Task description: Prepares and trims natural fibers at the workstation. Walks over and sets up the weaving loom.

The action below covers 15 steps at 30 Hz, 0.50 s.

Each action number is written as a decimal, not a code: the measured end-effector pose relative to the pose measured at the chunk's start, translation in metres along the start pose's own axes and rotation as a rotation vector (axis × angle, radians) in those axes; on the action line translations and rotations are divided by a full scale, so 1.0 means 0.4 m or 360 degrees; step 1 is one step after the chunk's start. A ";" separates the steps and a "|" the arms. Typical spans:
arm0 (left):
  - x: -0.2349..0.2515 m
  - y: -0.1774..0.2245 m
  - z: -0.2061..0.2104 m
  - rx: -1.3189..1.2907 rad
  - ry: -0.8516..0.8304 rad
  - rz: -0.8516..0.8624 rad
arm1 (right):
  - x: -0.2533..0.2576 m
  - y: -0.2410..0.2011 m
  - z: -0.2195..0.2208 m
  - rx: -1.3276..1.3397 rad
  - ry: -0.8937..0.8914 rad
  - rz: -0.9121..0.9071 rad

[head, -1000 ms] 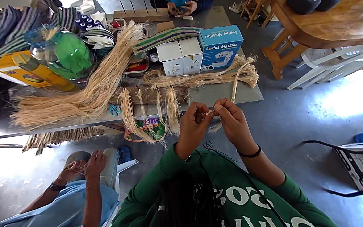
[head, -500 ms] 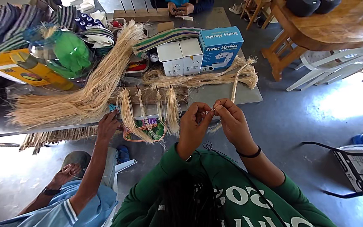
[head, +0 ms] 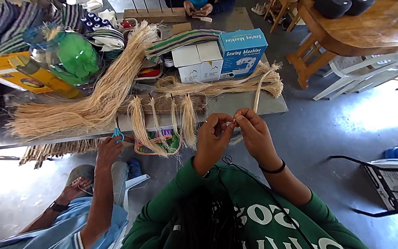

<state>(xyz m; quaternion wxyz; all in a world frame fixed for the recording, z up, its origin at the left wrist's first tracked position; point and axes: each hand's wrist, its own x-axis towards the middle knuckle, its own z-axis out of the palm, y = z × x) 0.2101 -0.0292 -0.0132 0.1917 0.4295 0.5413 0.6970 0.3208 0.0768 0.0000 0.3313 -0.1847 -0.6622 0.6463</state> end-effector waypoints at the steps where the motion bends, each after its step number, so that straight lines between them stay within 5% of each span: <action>1: 0.000 0.000 0.000 0.0000 0.0003 0.0000 | 0.000 0.000 0.000 -0.0005 0.0000 0.0001; 15: 0.002 -0.001 0.001 0.0081 0.0012 0.0004 | -0.006 0.004 0.003 0.0003 0.0038 -0.0013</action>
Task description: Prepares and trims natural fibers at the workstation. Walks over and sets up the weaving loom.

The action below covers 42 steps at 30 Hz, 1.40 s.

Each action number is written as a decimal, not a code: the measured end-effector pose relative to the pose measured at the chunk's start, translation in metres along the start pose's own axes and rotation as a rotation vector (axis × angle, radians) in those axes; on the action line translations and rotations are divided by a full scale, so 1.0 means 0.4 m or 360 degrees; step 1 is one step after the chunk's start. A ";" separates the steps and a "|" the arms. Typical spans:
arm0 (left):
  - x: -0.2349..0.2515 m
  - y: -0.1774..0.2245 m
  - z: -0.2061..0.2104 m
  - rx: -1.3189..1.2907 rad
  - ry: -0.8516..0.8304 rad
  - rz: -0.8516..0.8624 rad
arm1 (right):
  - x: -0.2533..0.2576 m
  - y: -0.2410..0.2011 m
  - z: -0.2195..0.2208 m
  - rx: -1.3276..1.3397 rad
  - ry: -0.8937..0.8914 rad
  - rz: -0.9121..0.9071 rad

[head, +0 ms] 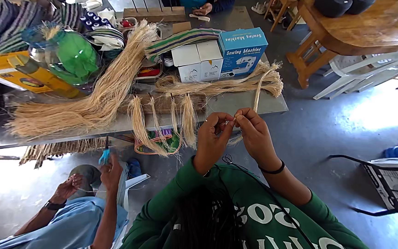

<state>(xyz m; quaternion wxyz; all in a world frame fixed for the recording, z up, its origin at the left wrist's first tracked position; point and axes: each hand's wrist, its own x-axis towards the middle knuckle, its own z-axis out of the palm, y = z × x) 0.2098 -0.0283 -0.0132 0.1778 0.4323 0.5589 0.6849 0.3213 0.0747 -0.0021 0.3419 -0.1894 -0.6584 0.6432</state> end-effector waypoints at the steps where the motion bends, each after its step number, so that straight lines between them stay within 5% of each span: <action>1: 0.000 0.000 0.000 0.0011 -0.0003 0.0004 | -0.001 0.000 0.000 0.0003 0.0003 0.0004; 42: -0.009 0.006 -0.007 0.0148 0.0052 0.0160 | -0.014 -0.009 0.008 -0.0047 -0.0020 -0.0111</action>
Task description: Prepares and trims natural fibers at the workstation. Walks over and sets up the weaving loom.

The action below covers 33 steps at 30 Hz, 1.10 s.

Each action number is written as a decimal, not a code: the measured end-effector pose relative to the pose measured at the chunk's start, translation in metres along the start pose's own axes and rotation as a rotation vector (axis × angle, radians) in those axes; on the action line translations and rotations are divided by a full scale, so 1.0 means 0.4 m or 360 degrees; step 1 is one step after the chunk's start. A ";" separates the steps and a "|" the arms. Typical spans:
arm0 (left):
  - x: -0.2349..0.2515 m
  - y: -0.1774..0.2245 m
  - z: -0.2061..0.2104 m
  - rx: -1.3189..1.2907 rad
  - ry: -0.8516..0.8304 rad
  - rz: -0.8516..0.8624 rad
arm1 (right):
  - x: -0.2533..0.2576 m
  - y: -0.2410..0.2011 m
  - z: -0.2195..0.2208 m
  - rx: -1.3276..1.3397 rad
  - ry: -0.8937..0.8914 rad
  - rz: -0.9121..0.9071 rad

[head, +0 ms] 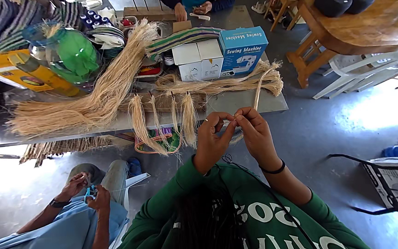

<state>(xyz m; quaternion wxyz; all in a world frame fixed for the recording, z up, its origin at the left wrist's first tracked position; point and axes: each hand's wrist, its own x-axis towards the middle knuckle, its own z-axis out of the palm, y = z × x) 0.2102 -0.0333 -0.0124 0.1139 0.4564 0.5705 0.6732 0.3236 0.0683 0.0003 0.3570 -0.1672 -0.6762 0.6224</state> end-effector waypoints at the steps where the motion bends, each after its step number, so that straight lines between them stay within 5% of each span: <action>1: -0.001 0.001 0.000 0.0001 0.0002 -0.0008 | 0.000 0.000 -0.001 -0.0003 0.0001 -0.0003; 33: -0.014 0.006 -0.007 -0.0010 -0.0024 -0.0074 | -0.012 -0.031 -0.041 -0.0583 0.0053 -0.0364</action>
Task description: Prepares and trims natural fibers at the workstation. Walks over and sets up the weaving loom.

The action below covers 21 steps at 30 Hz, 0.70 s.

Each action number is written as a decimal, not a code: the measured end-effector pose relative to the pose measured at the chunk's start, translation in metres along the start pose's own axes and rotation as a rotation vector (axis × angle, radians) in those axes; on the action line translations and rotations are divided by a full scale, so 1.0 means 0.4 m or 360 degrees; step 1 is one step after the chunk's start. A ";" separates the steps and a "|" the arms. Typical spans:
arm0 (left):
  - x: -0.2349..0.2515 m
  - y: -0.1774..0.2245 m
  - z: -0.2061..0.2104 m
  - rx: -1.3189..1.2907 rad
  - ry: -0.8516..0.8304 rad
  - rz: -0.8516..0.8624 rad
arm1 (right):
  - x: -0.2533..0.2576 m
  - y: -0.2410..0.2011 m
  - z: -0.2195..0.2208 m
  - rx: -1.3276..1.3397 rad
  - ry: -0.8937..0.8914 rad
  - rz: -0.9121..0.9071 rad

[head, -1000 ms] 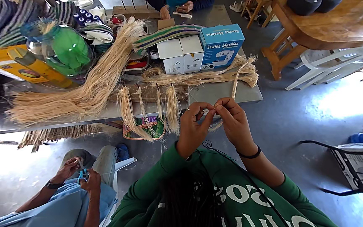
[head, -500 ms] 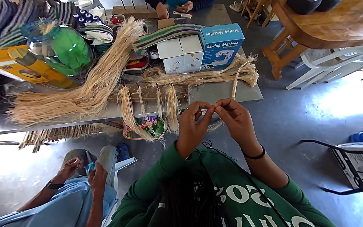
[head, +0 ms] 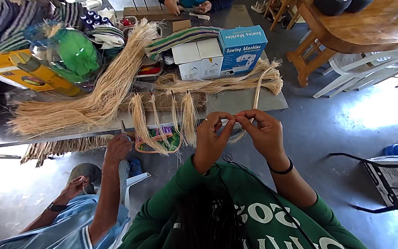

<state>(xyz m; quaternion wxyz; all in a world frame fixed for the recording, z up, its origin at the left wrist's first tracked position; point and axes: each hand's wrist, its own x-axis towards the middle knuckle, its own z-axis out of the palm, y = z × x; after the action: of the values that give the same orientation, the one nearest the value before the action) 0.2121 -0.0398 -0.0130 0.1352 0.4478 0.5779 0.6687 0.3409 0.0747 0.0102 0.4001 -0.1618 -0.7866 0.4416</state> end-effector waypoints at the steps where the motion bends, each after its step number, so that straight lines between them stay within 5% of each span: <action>1: -0.001 0.000 0.001 0.0002 -0.0010 -0.0003 | 0.000 0.000 -0.001 -0.0035 0.0005 -0.0016; 21: -0.004 0.006 0.004 0.0020 -0.0006 -0.0012 | -0.005 -0.006 -0.007 -0.0254 -0.0007 -0.0165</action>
<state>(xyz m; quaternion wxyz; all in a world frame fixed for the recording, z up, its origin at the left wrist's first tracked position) 0.2150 -0.0405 -0.0116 0.1361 0.4477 0.5836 0.6637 0.3446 0.0736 0.0119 0.4065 -0.1512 -0.8274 0.3567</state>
